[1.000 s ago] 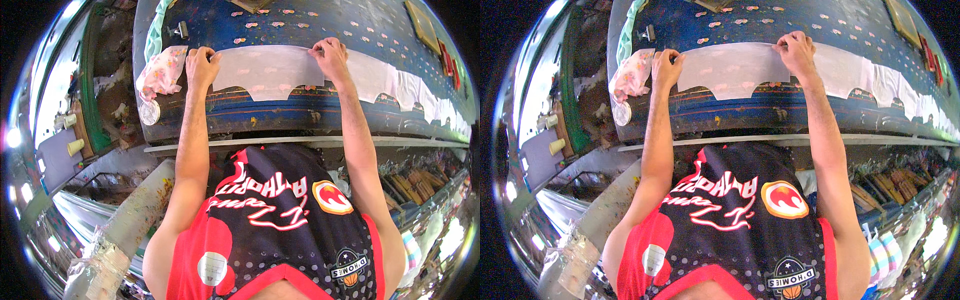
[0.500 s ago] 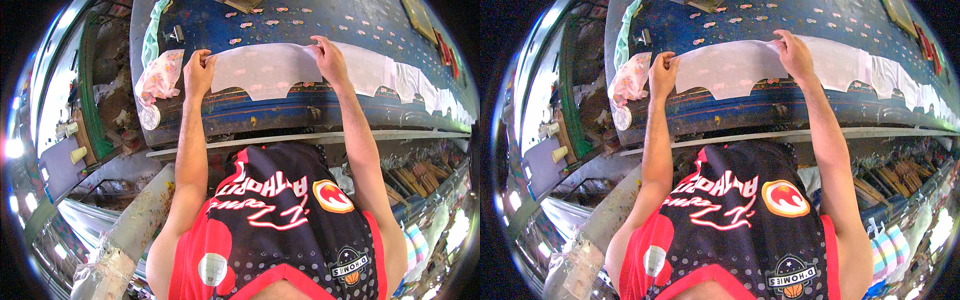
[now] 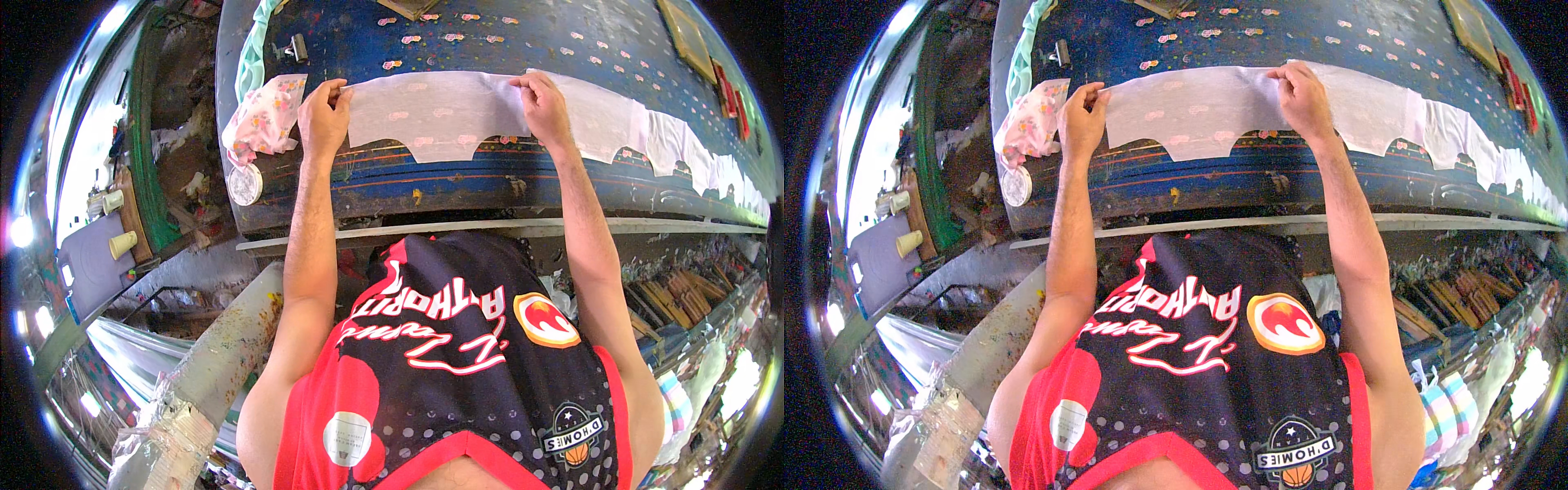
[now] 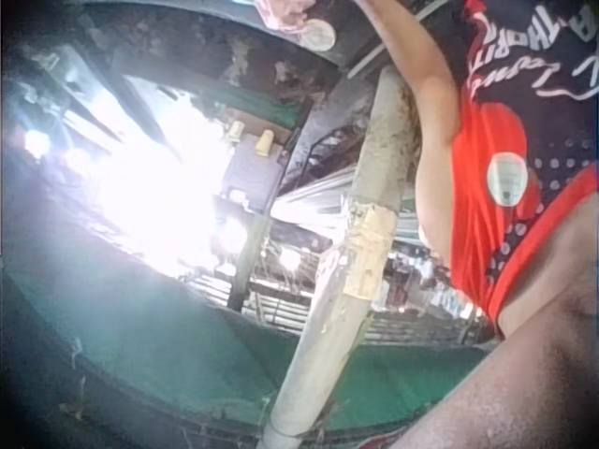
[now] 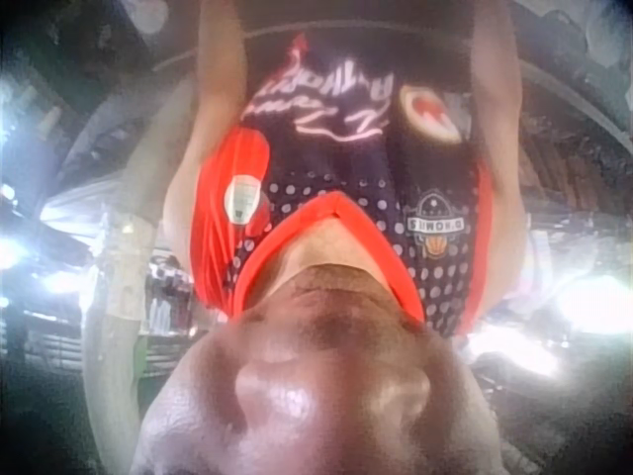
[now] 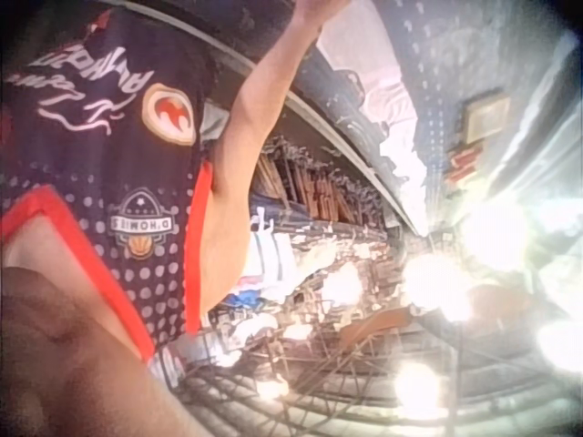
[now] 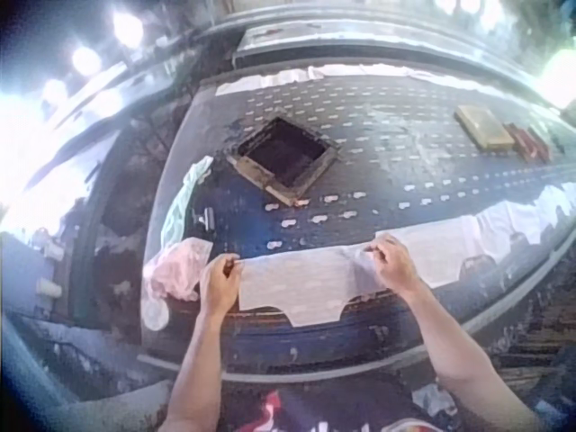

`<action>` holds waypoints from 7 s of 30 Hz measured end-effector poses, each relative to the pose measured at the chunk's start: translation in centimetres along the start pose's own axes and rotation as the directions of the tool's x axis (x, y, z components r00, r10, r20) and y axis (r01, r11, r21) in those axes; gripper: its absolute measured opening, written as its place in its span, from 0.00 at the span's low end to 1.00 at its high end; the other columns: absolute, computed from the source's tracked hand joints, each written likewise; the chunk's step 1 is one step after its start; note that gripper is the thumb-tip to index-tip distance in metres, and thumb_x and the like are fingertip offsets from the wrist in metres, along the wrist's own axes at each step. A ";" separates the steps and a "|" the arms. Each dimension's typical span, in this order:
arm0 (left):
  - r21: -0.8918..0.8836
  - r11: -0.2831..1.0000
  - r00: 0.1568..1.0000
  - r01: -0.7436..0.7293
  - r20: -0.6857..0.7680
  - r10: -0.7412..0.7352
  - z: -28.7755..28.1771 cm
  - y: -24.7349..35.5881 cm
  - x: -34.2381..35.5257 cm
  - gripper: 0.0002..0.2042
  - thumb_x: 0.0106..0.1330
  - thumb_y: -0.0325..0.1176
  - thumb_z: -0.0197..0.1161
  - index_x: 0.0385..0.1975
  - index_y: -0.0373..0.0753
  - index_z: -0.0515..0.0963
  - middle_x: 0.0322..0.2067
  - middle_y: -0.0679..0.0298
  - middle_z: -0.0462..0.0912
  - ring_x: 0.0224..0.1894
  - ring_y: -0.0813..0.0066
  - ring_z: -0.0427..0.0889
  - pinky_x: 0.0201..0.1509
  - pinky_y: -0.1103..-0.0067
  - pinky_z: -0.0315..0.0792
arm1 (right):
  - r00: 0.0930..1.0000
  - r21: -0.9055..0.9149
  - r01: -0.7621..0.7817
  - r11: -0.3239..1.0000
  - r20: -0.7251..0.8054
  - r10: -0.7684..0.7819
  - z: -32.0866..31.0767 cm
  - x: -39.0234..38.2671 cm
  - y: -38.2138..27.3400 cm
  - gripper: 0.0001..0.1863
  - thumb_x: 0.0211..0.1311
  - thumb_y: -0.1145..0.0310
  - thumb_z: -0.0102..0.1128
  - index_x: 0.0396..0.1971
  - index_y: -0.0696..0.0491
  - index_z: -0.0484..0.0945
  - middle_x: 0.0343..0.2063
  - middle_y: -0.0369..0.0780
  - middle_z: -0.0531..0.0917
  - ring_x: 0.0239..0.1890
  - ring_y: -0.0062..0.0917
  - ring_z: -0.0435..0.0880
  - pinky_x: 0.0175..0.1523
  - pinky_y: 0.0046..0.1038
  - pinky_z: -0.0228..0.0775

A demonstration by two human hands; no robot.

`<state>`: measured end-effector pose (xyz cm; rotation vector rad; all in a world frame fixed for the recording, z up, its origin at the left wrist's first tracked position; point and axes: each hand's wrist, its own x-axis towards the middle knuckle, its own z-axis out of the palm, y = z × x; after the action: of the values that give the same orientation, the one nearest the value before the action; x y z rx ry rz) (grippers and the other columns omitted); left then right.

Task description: The person picks up wooden printing blocks and places them on a table. They then repeatedly press a black inked block onto white paper to create prints, handling the block and paper by hand.

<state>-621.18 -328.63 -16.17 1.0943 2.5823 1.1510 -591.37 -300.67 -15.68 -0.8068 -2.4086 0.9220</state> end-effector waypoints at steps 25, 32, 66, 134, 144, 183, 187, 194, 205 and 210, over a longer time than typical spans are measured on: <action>-0.201 0.965 0.922 -0.168 -0.378 0.082 1.5 2.9 -2.6 0.05 0.74 0.30 0.70 0.41 0.37 0.85 0.36 0.57 0.90 0.36 0.60 0.90 0.40 0.70 0.81 | 0.999 0.059 0.049 0.997 0.020 -0.050 -2.2 -3.8 -1.8 0.30 0.66 0.80 0.69 0.68 0.49 0.79 0.67 0.44 0.77 0.66 0.38 0.79 0.64 0.33 0.84; -0.047 0.974 0.903 -0.222 -0.388 0.187 1.2 2.8 -3.6 0.07 0.76 0.32 0.68 0.44 0.34 0.84 0.38 0.56 0.90 0.37 0.65 0.90 0.39 0.72 0.84 | 0.994 0.083 0.026 0.996 0.105 -0.035 -3.3 -4.6 -2.8 0.33 0.65 0.82 0.66 0.71 0.51 0.75 0.71 0.47 0.74 0.69 0.41 0.78 0.66 0.34 0.80; 0.026 0.990 0.965 -0.136 -0.223 0.138 0.8 1.1 -2.2 0.08 0.77 0.35 0.66 0.42 0.37 0.82 0.36 0.56 0.88 0.39 0.53 0.88 0.44 0.63 0.79 | 0.964 0.192 -0.163 0.968 0.242 0.114 -4.1 -5.5 -0.7 0.40 0.67 0.83 0.65 0.77 0.42 0.70 0.77 0.44 0.64 0.56 0.28 0.81 0.58 0.29 0.84; 0.373 0.862 0.906 -0.342 0.374 0.198 7.7 6.7 -7.1 0.44 0.81 0.62 0.43 0.82 0.29 0.50 0.84 0.43 0.44 0.86 0.46 0.40 0.87 0.51 0.31 | 0.929 0.182 -0.195 0.964 0.350 0.121 -3.5 -2.8 1.0 0.43 0.56 0.77 0.69 0.76 0.45 0.71 0.73 0.41 0.72 0.51 0.27 0.81 0.60 0.29 0.78; 0.349 0.860 0.877 -0.373 0.435 0.204 7.0 9.2 -6.9 0.53 0.74 0.70 0.53 0.81 0.26 0.51 0.82 0.38 0.47 0.85 0.39 0.41 0.85 0.45 0.33 | 0.960 0.185 -0.104 0.977 0.276 0.050 -3.0 -3.0 2.2 0.42 0.57 0.77 0.68 0.76 0.49 0.71 0.70 0.42 0.75 0.50 0.28 0.84 0.57 0.30 0.81; -0.470 0.814 0.793 0.342 -0.320 -0.518 10.9 6.6 24.9 0.34 0.52 0.26 0.75 0.62 0.30 0.72 0.63 0.44 0.72 0.65 0.50 0.75 0.69 0.64 0.73 | 0.755 -0.149 -0.385 0.911 -0.618 0.218 -7.3 -18.3 2.7 0.15 0.79 0.64 0.64 0.30 0.56 0.84 0.21 0.41 0.81 0.21 0.29 0.78 0.29 0.33 0.70; -0.773 0.537 0.735 0.338 -0.139 -0.664 10.1 8.1 23.9 0.30 0.48 0.22 0.72 0.57 0.34 0.77 0.51 0.53 0.81 0.52 0.59 0.82 0.55 0.68 0.78 | 0.701 -0.148 -0.419 0.896 -0.680 0.216 -7.2 -18.5 3.0 0.18 0.80 0.62 0.64 0.27 0.56 0.81 0.19 0.40 0.77 0.19 0.28 0.72 0.27 0.34 0.65; -0.894 0.423 0.815 0.149 -0.131 -0.564 6.5 7.9 19.1 0.26 0.49 0.16 0.70 0.52 0.36 0.79 0.51 0.59 0.82 0.51 0.68 0.83 0.52 0.75 0.77 | 0.722 -0.119 -0.382 0.917 -0.658 0.216 -7.4 -17.9 2.8 0.17 0.79 0.63 0.63 0.28 0.57 0.83 0.19 0.40 0.79 0.20 0.27 0.75 0.28 0.33 0.67; -0.930 0.249 0.926 0.271 0.182 -0.331 -2.5 15.9 3.7 0.27 0.47 0.14 0.72 0.50 0.38 0.81 0.72 0.60 0.74 0.56 0.67 0.82 0.58 0.74 0.78 | 0.991 0.851 0.091 -0.517 -0.026 0.133 -8.9 -5.5 -10.7 0.44 0.81 0.35 0.43 0.80 0.56 0.61 0.77 0.52 0.67 0.77 0.48 0.68 0.81 0.54 0.57; -0.906 0.402 0.961 0.135 0.020 -0.277 -3.0 17.2 0.1 0.26 0.52 0.14 0.67 0.54 0.39 0.76 0.61 0.64 0.79 0.51 0.75 0.78 0.58 0.77 0.73 | 0.999 0.745 -0.046 -0.665 0.014 -0.052 -6.9 -1.8 -12.6 0.42 0.81 0.38 0.45 0.80 0.55 0.63 0.78 0.50 0.67 0.79 0.50 0.65 0.82 0.58 0.51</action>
<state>-612.50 -322.55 -2.26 0.3888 1.5313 2.1665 -590.65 -306.33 -2.40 0.2411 -0.1520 2.4463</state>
